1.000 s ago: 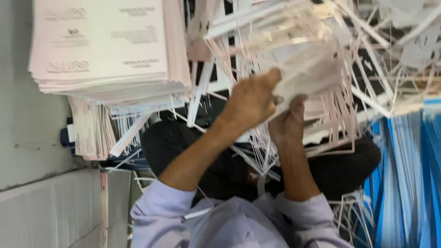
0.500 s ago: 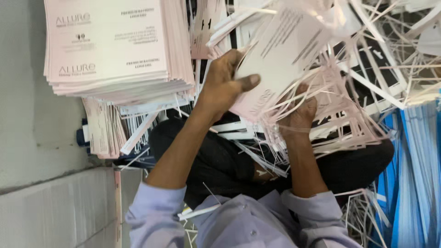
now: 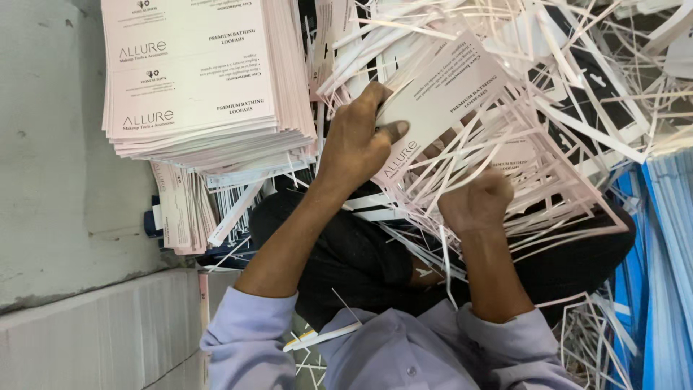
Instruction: The person sits on the floor and repeatedly picks up, separates, and stacks pink and white paper sheets labeled 'ALLURE'. They align the sheets and move them between piles, occasionally discarding loose strips.
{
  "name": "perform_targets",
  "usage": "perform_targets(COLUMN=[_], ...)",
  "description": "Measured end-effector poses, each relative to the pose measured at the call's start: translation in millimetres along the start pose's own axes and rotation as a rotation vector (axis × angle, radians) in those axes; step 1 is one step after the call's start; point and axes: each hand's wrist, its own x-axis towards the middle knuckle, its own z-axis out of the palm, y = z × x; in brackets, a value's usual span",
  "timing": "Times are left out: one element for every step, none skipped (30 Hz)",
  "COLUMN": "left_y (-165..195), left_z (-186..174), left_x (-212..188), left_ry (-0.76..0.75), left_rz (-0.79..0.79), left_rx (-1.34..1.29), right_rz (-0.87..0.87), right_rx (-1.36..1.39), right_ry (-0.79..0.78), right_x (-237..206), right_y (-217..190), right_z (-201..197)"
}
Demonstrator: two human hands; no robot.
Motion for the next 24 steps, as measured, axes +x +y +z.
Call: perform_targets(left_y=[-1.7, -2.3, -2.0, -0.8, 1.1, 2.9, 4.3, 4.8, 4.3, 2.7, 0.0, -3.1, -6.5, -9.4, -12.2, -14.1, -14.7, -14.9, -14.4, -14.0, -14.2, -15.6, -18.7, -23.5], left_z=[0.5, -0.3, -2.2, -4.8, -7.0, -9.1, -10.6, -11.4, -11.5, -11.9, -12.6, -14.0, -16.2, -19.9, -26.2, -33.5, -42.1, -52.5, -62.3, -70.8, -77.7, -82.0, -85.5, -89.6], left_x=[-0.4, -0.3, -0.1, -0.2, -0.2, -0.1, -0.6, -1.5, -2.4, -3.7, -4.8, -5.7, -6.3, -7.2, -8.7, -10.5, -13.4, -18.9, -25.9, -34.2, -43.8, -53.6, -63.3, -73.8], left_ry=[-0.001, 0.0, 0.006, 0.011, -0.017, -0.046, -0.076, -0.085, -0.097, -0.108, -0.124, -0.139, -0.154, -0.182, -0.207, -0.23, -0.294, -0.357, -0.421, -0.417, -0.417, -0.416, -0.416, -0.41], left_rz=[0.013, 0.042, 0.066, 0.088, 0.035, -0.011, -0.058, -0.067, -0.075, -0.088, -0.101, -0.11, -0.115, -0.087, -0.06, -0.033, -0.111, -0.187, -0.265, -0.206, -0.149, -0.095, -0.126, -0.158], left_rx=[-0.02, 0.001, 0.023, 0.048, 0.035, 0.023, 0.013, 0.017, 0.016, 0.017, -0.017, -0.05, -0.086, -0.086, -0.087, -0.089, -0.039, 0.013, 0.067, 0.113, 0.156, 0.199, 0.247, 0.296], right_rz=[-0.006, -0.014, -0.03, -0.044, -0.066, -0.097, -0.128, -0.159, -0.178, -0.192, -0.201, -0.173, -0.148, -0.123, -0.081, -0.039, -0.001, 0.007, 0.015, 0.024, 0.013, 0.004, -0.001, 0.035], right_rx=[0.022, 0.041, -0.126, -0.29, -0.454, -0.519, -0.583, -0.65, -0.648, -0.644, -0.637, -0.586, -0.537, -0.489, -0.377, -0.264, -0.151, -0.12, -0.088, -0.056, -0.042, -0.027, -0.011, 0.04], right_ry=[0.152, 0.3, 0.339, 0.378, 0.414, 0.422, 0.433, 0.449, 0.424, 0.4, 0.376, 0.425, 0.473, 0.519, 0.547, 0.573, 0.594, 0.63, 0.667, 0.711, 0.703, 0.695, 0.681, 0.639], right_x=[-1.3, -2.0, -2.1, -1.8, -1.4, -1.3, -1.6, -2.4, -3.0, -3.8, -4.1, -3.7, -2.6, -0.8, 1.5, 3.8, 6.1, 7.7, 9.0, 9.4, 9.8, 10.2, 11.1, 12.3], right_y=[1.1, 2.5, 4.5, 7.5, 10.4, 13.7, 17.3, 20.3, 22.3, 23.7, 23.7, 22.2, 19.4, 15.2, 10.5, 5.2, 0.6, -2.5, -4.7, -5.1, -4.9, -3.2, -1.4, 0.4], right_z=[1.9, 2.5, 2.0, 0.6, -1.6, -4.3, -7.3, -10.4, -13.7, -16.6, -19.5, -22.0, -24.3, -26.3, -28.0, -29.5, -30.7, -31.8, -32.8, -33.8, -35.2, -36.9, -39.1, -41.9])
